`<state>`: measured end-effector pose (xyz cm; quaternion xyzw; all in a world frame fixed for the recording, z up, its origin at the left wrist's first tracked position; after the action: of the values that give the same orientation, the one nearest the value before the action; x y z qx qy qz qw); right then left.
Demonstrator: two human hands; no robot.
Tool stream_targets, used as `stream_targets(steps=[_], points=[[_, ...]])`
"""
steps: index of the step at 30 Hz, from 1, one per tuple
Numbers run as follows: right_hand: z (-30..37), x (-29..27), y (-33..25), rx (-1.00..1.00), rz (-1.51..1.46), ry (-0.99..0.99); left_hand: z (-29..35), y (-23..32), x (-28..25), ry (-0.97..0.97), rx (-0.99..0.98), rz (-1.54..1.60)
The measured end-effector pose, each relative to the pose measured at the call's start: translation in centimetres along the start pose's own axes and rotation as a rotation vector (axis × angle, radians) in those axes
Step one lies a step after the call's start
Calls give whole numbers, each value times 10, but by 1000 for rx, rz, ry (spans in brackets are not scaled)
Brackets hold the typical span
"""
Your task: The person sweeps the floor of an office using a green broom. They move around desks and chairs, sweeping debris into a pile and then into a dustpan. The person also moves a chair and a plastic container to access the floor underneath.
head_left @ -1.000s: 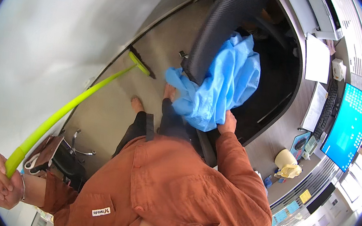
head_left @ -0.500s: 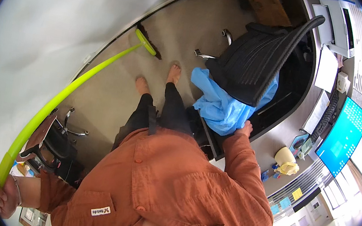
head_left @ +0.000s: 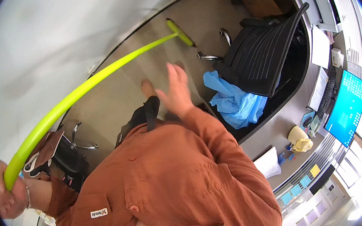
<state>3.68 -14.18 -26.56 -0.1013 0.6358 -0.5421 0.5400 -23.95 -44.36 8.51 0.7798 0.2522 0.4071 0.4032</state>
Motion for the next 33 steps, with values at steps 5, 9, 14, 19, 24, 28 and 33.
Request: stream_targets(steps=[5,9,14,19,24,28,33], points=[[-104,13,-4,-163,123,-53,14,-92,43,-44,-4,37],[-124,5,114,-139,216,139,45,-208,79,-317,-224,60],[-123,-7,166,32,192,177,19,-248,169,-643,-335,-48],[-188,-8,59,-167,144,43,-67,-196,188,-529,-59,-83],[-252,-84,73,-67,201,160,-111,-220,196,-404,67,-258],[-297,-139,155,24,302,271,-112,-319,193,-531,-111,-253],[-316,-183,252,36,391,324,-113,-438,236,-430,-445,162]])
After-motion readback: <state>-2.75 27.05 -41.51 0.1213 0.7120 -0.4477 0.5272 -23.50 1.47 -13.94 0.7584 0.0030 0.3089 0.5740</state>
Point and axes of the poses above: each hand's wrist, its own z-axis away from the middle knuckle, its own x-axis out of the palm, y = z × x, the point moved 6 cm from there along -z, towards the middle knuckle, and after that the axes turned 6 degrees about -y, right-handed, at the moved point
